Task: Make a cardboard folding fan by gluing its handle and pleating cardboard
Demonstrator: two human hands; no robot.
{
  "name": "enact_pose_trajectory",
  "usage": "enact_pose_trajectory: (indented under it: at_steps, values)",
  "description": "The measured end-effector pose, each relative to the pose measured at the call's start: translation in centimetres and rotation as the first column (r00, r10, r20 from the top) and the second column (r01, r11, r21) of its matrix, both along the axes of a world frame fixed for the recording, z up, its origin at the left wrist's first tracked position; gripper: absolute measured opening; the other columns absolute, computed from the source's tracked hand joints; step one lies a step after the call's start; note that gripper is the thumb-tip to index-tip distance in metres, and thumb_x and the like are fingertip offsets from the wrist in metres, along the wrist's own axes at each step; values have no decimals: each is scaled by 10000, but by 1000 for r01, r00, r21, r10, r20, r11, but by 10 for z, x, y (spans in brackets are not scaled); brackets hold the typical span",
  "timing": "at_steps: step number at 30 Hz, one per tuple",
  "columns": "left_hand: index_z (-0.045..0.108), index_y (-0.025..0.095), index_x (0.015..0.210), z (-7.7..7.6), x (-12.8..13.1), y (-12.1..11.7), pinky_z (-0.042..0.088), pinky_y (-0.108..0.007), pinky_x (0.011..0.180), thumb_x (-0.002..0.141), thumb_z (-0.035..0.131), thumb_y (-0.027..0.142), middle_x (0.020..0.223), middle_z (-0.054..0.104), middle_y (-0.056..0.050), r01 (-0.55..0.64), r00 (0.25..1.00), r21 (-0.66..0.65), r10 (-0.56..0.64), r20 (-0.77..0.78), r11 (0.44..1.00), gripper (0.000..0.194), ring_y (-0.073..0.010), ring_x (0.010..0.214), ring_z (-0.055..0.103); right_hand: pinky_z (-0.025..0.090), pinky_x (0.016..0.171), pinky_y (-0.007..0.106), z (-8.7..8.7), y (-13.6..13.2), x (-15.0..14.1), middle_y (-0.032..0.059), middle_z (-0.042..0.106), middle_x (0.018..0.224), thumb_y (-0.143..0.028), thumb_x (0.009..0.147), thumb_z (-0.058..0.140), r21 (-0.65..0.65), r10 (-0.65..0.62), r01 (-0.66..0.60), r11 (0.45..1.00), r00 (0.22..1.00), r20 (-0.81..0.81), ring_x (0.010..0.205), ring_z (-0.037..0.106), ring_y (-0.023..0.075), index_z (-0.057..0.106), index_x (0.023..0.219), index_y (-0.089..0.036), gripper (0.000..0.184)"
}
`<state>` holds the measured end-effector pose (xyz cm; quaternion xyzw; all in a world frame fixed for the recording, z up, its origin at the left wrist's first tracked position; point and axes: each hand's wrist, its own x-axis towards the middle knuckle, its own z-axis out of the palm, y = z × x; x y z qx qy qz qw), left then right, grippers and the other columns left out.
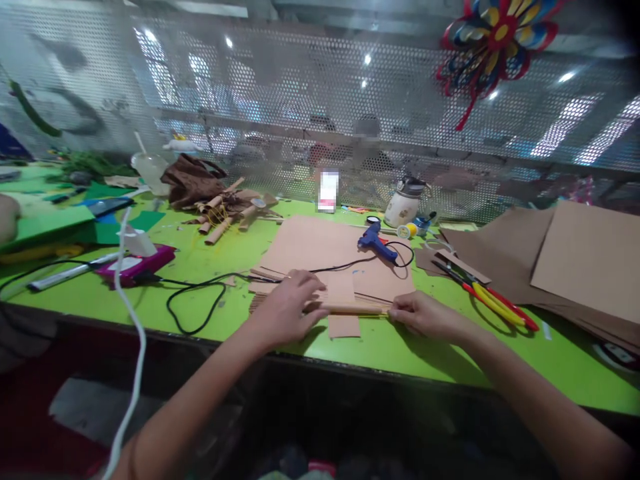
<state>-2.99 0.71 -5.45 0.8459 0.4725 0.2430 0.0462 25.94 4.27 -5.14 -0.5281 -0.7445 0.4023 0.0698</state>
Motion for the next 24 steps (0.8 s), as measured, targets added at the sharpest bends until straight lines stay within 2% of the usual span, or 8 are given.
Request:
enact_pose_trajectory:
  at_steps: [4,8,12,14,16,18,20,24]
  values:
    - [590,190,1047,-8,3,9,421,-364,918,817,624,356,1078,568,-77,162,986,-92,-164,-10,982,286,-226,1045,502,245,439,221,-6,0,7,-52,436,444,-415,845,486,13,-33,33,999,999,-36,405,349,85,516,704,-167,287]
    - [587,184,1004,-18,-3,10,419,-350,904,852,590,272,1044,571,-68,202,979,-61,-201,28,977,176,-211,1035,491,244,452,224,-10,0,19,-54,445,451,-431,832,509,34,-59,61,998,996,-68,418,343,84,532,702,-160,301]
    - [604,176,961,-23,-4,13,433,-329,849,886,520,185,980,575,-70,221,975,-19,-221,38,975,113,-194,954,508,244,454,225,-2,3,43,-48,463,501,-451,817,530,27,-113,117,993,988,-105,438,358,86,612,808,-133,328]
    - [611,172,948,-25,-3,14,435,-325,834,891,504,165,955,581,-71,232,972,2,-231,41,973,122,-192,932,514,284,468,230,2,6,58,-20,529,564,-441,826,519,85,-142,148,985,987,-73,470,415,103,638,869,-136,331]
    - [617,168,926,-26,-3,15,438,-323,816,894,496,160,927,587,-73,231,972,21,-231,46,973,126,-193,912,521,365,530,258,6,7,68,25,610,670,-400,835,513,224,-155,143,964,987,39,562,512,144,655,932,-143,308]
    - [621,165,906,-26,-2,15,441,-320,799,895,494,163,901,592,-73,226,973,29,-227,48,974,127,-193,893,526,431,666,324,7,2,66,89,660,845,-335,838,531,458,-168,68,886,969,180,753,577,211,665,972,-141,271]
    - [625,164,897,-25,-1,14,441,-315,789,899,490,169,886,594,-71,219,974,29,-220,49,975,136,-191,878,528,421,791,401,7,-9,46,143,646,968,-278,841,556,686,-170,-70,724,946,277,933,543,273,665,987,-124,239]
    - [632,152,892,-23,1,13,436,-317,798,915,471,196,869,593,-75,193,980,23,-194,38,981,168,-191,866,524,388,833,419,9,-41,-20,118,615,1025,-212,864,556,747,47,-392,536,898,437,965,496,263,645,994,-162,165]
